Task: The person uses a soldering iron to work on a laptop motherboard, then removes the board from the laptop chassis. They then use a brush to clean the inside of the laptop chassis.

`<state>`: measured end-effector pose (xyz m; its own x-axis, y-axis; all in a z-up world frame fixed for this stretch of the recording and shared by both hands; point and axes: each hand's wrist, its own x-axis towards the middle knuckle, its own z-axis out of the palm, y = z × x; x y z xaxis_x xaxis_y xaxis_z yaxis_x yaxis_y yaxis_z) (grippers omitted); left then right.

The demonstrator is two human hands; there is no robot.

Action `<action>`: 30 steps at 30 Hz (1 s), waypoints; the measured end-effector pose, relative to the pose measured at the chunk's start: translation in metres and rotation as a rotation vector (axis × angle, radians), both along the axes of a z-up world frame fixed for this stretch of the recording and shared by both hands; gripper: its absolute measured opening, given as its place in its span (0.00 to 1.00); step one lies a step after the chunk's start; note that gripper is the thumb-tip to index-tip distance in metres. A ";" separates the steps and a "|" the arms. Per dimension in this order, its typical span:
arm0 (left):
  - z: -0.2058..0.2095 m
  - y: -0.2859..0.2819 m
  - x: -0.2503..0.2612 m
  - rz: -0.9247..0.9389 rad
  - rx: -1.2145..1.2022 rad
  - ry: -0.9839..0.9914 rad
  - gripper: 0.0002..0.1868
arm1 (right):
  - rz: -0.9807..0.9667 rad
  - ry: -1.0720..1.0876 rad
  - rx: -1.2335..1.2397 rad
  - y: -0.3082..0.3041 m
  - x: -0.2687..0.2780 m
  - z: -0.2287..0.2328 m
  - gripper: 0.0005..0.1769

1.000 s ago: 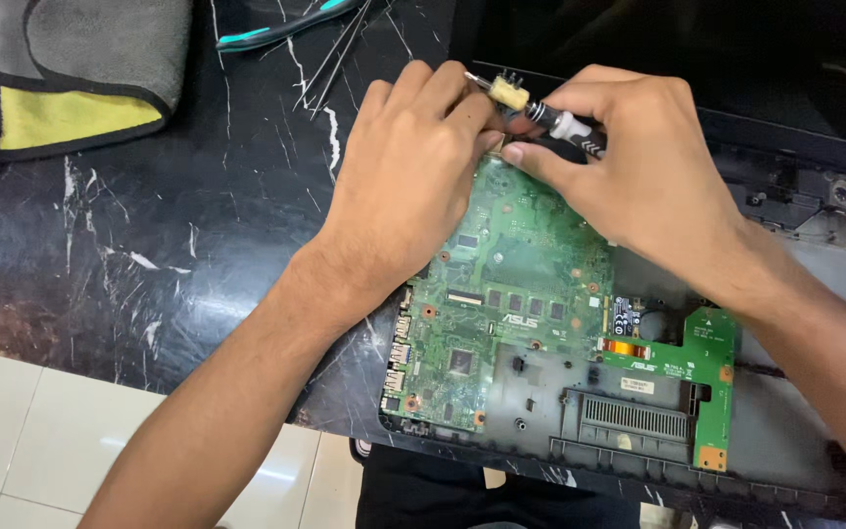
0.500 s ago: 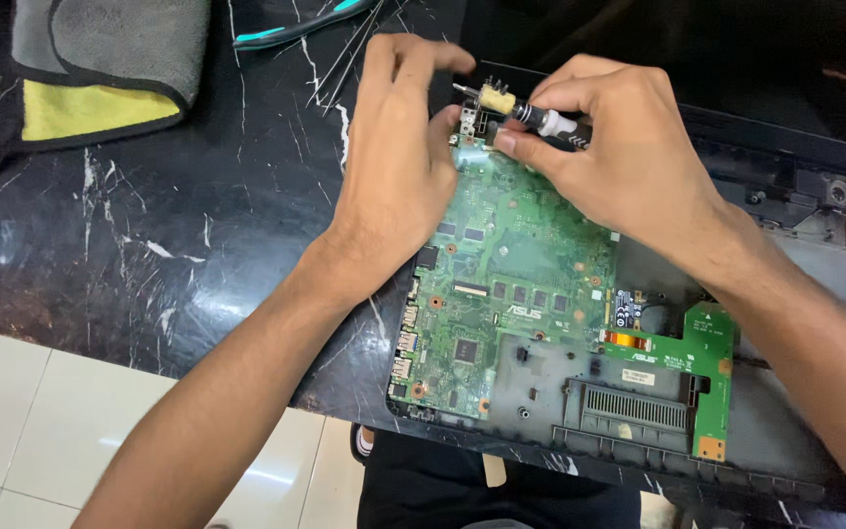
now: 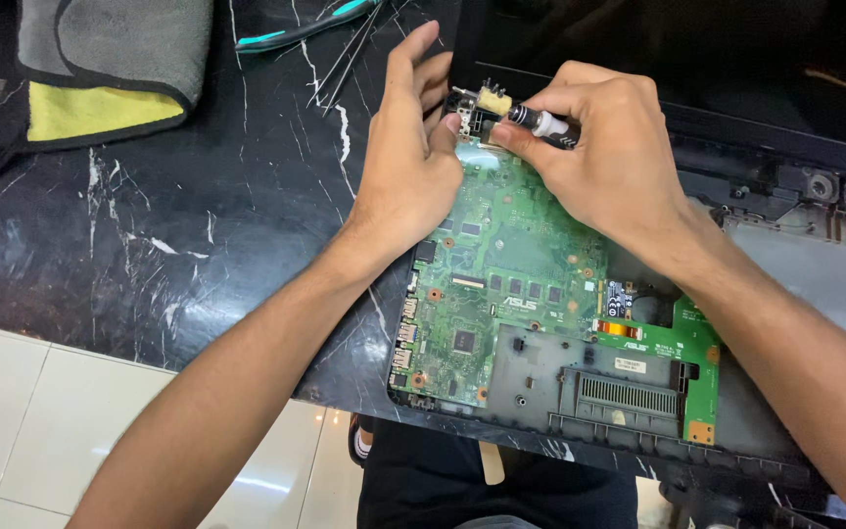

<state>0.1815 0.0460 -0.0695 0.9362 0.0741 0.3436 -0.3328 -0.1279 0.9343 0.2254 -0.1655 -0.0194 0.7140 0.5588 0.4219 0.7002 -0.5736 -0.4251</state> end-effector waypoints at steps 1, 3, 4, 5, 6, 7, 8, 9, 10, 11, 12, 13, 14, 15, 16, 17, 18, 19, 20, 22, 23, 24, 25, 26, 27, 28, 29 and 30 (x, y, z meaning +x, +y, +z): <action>-0.003 -0.001 0.001 0.000 0.000 0.000 0.40 | 0.000 0.000 0.000 0.000 0.000 0.000 0.12; -0.008 -0.002 0.003 0.027 -0.005 -0.008 0.39 | 0.036 -0.008 0.022 -0.001 0.001 -0.001 0.12; -0.007 -0.003 0.001 0.027 -0.004 -0.009 0.39 | 0.036 -0.008 0.023 -0.001 0.001 -0.001 0.12; -0.006 -0.003 -0.001 0.026 -0.006 -0.004 0.39 | 0.045 -0.028 0.018 0.000 0.002 -0.001 0.13; -0.006 -0.003 -0.002 0.026 -0.007 0.002 0.38 | 0.054 -0.047 0.013 0.000 0.002 0.000 0.13; -0.008 -0.003 0.000 0.025 -0.007 0.000 0.38 | 0.054 -0.049 0.014 -0.001 0.003 -0.001 0.13; -0.011 -0.004 0.002 0.034 -0.020 -0.006 0.38 | 0.056 -0.060 0.013 -0.001 0.003 -0.002 0.13; -0.015 -0.005 0.004 0.040 -0.034 -0.009 0.38 | 0.057 -0.069 0.011 -0.002 0.003 -0.003 0.12; -0.012 -0.004 0.004 0.038 -0.033 -0.009 0.38 | 0.055 -0.069 0.012 -0.002 0.003 -0.001 0.12; -0.010 -0.003 0.003 0.027 -0.050 -0.002 0.37 | 0.055 -0.074 0.005 -0.002 0.002 0.000 0.13; -0.008 -0.002 0.001 0.016 -0.066 0.005 0.36 | 0.056 -0.078 -0.002 -0.002 0.001 0.001 0.13; -0.008 -0.002 0.001 0.015 -0.065 0.005 0.36 | 0.054 -0.078 -0.001 -0.002 0.002 0.000 0.13; -0.008 -0.001 0.001 0.009 -0.058 0.008 0.36 | 0.047 -0.085 -0.002 -0.003 0.002 -0.001 0.13; -0.008 0.000 0.000 0.007 -0.051 0.012 0.36 | 0.043 -0.090 -0.004 -0.003 0.003 -0.002 0.13; -0.006 0.000 -0.001 0.008 -0.050 0.013 0.36 | 0.044 -0.088 -0.003 -0.003 0.002 -0.001 0.13; -0.003 0.000 -0.002 0.012 -0.046 0.037 0.35 | 0.054 -0.093 0.000 -0.003 0.001 0.000 0.13; -0.001 0.000 -0.003 0.017 -0.042 0.061 0.35 | 0.064 -0.098 0.002 -0.002 0.000 0.000 0.13; -0.003 0.000 -0.002 0.017 -0.042 0.061 0.35 | 0.063 -0.098 0.002 -0.002 0.001 0.000 0.13; -0.006 0.001 -0.001 0.016 -0.040 0.050 0.35 | 0.054 -0.094 -0.006 -0.002 0.001 0.000 0.13; -0.007 0.000 0.000 0.013 -0.039 0.039 0.35 | 0.043 -0.091 -0.014 -0.003 0.001 -0.001 0.12; -0.005 -0.001 0.000 0.018 -0.041 0.045 0.35 | 0.025 -0.116 -0.037 -0.002 0.001 -0.002 0.11; -0.003 -0.001 -0.001 0.022 -0.043 0.051 0.35 | 0.008 -0.142 -0.060 -0.002 0.001 -0.002 0.10; -0.002 -0.001 -0.001 0.020 -0.041 0.050 0.35 | 0.006 -0.143 -0.059 -0.002 0.001 -0.001 0.10; -0.001 0.000 -0.002 0.014 -0.036 0.066 0.35 | 0.014 -0.134 -0.056 -0.002 0.001 0.001 0.10; 0.000 0.000 -0.003 0.008 -0.033 0.084 0.35 | 0.023 -0.123 -0.054 -0.002 0.001 0.002 0.10; 0.000 -0.001 -0.003 0.006 -0.033 0.085 0.35 | 0.022 -0.122 -0.054 -0.002 0.000 0.002 0.10; 0.001 -0.002 -0.002 0.015 -0.039 0.087 0.36 | 0.008 -0.117 -0.070 -0.002 0.001 0.002 0.10; 0.002 -0.003 -0.001 0.024 -0.045 0.089 0.37 | -0.007 -0.113 -0.085 -0.002 0.001 0.002 0.10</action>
<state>0.1804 0.0425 -0.0679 0.9607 0.1102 0.2548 -0.2453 -0.0925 0.9650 0.2267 -0.1671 -0.0174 0.6686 0.5913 0.4509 0.7367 -0.6092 -0.2934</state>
